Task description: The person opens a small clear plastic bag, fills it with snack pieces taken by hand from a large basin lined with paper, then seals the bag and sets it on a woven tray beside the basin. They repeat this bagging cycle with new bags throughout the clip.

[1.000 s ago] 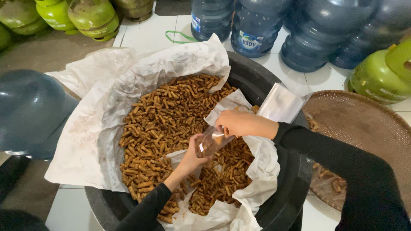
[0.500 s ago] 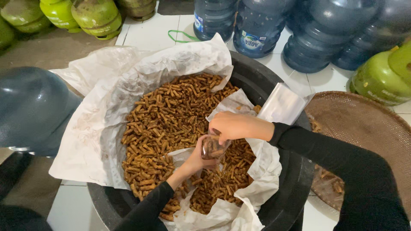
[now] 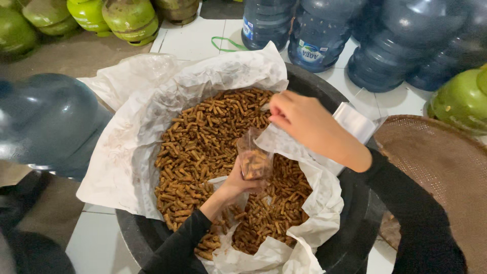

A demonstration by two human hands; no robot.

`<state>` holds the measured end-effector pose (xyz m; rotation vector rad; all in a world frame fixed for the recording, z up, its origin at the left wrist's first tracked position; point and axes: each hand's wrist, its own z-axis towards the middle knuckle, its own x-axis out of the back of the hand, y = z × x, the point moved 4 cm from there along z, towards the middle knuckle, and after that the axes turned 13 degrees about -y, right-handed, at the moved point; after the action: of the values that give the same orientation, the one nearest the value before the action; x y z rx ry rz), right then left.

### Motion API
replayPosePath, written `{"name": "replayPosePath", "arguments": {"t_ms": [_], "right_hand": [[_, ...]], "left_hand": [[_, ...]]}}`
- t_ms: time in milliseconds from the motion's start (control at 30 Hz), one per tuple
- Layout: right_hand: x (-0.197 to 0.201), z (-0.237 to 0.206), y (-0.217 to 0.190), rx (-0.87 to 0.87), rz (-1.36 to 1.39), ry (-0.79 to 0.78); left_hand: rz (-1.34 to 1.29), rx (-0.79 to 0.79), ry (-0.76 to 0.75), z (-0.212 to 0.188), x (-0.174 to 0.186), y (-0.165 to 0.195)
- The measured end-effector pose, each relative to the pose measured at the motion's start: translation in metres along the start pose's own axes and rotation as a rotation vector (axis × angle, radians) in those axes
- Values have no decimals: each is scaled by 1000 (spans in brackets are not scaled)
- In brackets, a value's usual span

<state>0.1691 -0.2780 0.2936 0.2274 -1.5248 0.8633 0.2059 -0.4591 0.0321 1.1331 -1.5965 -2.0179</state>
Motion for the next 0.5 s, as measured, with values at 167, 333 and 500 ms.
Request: {"name": "replayPosePath", "arguments": {"t_ms": [167, 333, 500], "right_hand": [[-64, -18, 52, -148, -484, -266], [-255, -31, 56, 236, -25, -997], [-375, -79, 37, 435, 112, -1347]], "left_hand": [[73, -78, 155, -4, 34, 20], [381, -262, 196, -1, 37, 38], [360, -234, 171, -7, 21, 49]]}}
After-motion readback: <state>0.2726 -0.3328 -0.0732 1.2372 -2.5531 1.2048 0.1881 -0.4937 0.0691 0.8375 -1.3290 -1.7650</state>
